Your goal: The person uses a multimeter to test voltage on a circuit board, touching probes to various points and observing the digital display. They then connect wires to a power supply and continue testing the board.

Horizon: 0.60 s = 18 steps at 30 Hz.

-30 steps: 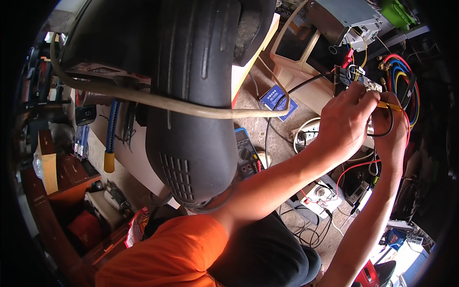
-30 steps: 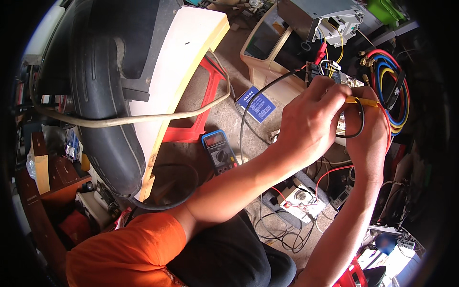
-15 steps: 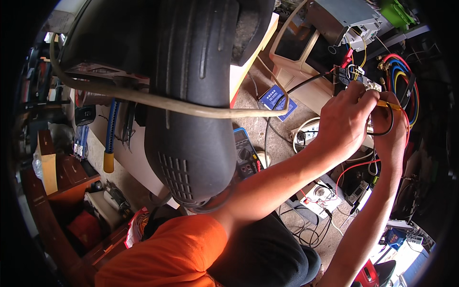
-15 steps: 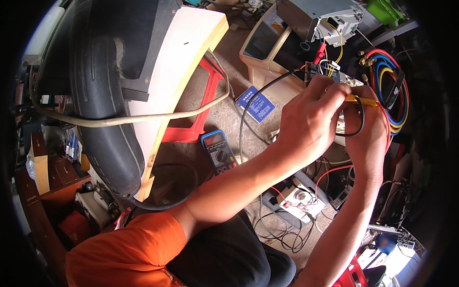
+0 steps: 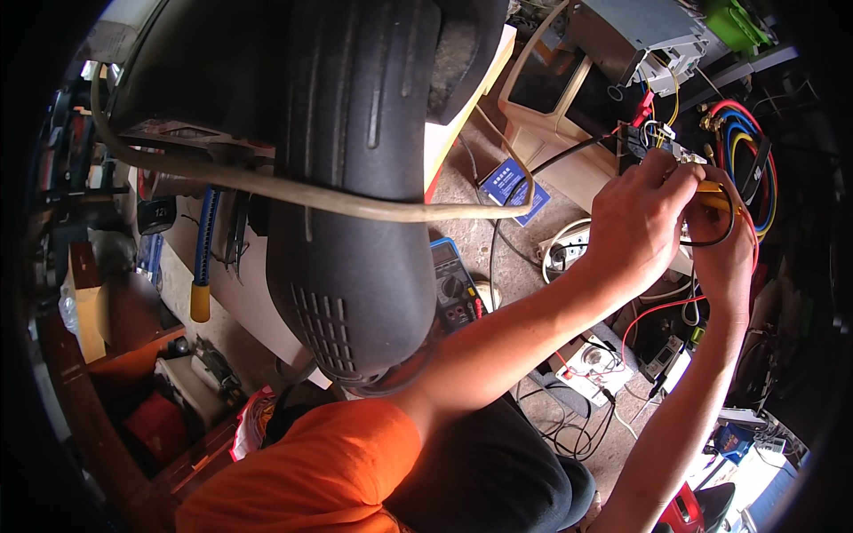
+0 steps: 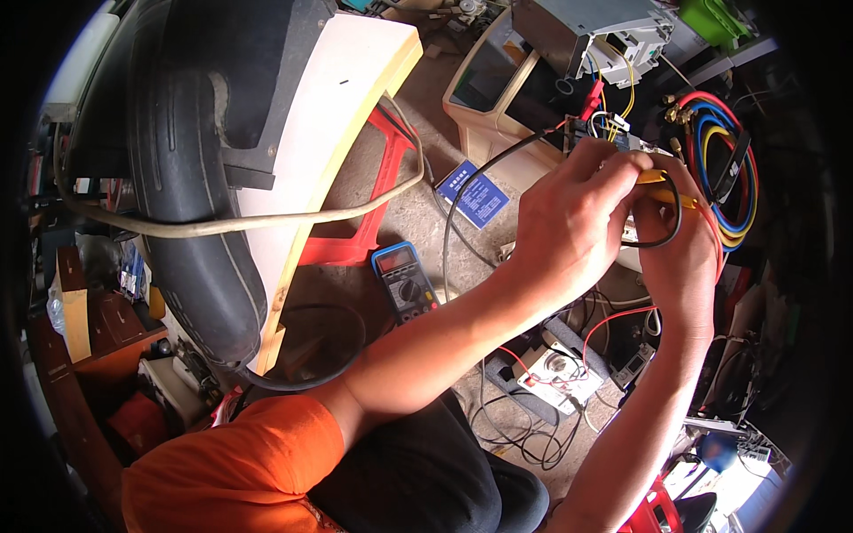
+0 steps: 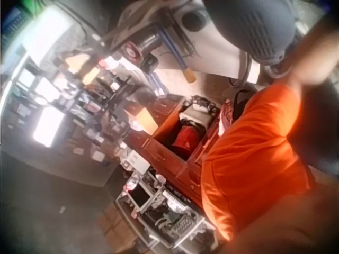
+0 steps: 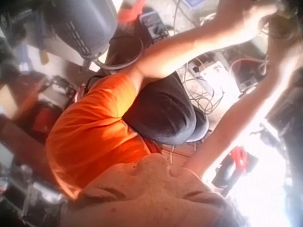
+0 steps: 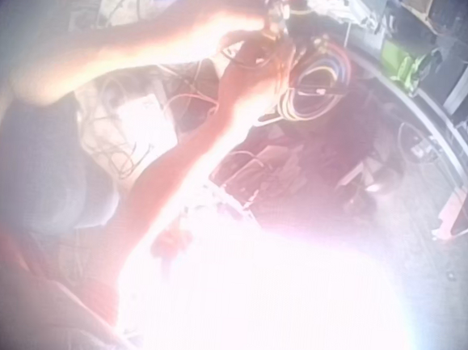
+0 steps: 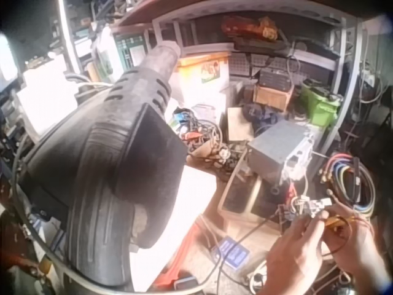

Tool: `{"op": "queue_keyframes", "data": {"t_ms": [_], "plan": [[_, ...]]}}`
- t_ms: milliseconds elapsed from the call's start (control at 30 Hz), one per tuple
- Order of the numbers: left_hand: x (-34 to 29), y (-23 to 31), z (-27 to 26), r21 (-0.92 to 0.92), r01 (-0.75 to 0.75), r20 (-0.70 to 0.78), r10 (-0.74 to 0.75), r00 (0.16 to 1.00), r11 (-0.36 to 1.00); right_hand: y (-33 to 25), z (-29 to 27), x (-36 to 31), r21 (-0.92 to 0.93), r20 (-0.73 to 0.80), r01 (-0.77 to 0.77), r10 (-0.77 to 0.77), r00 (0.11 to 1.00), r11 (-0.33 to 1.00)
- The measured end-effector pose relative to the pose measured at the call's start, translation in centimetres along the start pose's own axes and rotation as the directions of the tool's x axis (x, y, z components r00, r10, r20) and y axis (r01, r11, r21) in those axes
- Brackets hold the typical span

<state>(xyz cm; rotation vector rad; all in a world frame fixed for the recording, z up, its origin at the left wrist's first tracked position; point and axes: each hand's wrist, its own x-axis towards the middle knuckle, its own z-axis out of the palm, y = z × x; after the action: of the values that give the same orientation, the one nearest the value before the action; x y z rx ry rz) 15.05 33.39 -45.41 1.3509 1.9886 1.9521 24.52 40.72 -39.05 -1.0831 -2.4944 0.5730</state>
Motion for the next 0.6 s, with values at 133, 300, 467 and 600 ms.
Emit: {"op": "queue_keyframes", "data": {"t_ms": [133,300,467,600], "plan": [[0.1,-0.3,0.3,-0.024,-0.023,-0.084,0.021,0.996,0.999,0.9,-0.2,0.1,0.030,0.056,0.007,-0.008,0.998,1.000],[0.2,-0.4,0.2,-0.022,-0.002,-0.094,0.000,0.996,1.000,1.6,0.3,0.4,0.111,0.059,0.053,-0.059,0.997,0.992],[0.1,-0.5,-0.1,-0.030,0.014,-0.055,-0.015,0.998,0.999,2.5,0.6,0.6,-0.015,0.039,0.082,-0.081,0.996,0.997],[-0.7,-0.1,0.2,-0.049,-0.006,-0.145,-0.001,0.989,0.999,2.8,1.3,0.6,0.039,-0.040,0.195,-0.193,0.980,0.980]]}}
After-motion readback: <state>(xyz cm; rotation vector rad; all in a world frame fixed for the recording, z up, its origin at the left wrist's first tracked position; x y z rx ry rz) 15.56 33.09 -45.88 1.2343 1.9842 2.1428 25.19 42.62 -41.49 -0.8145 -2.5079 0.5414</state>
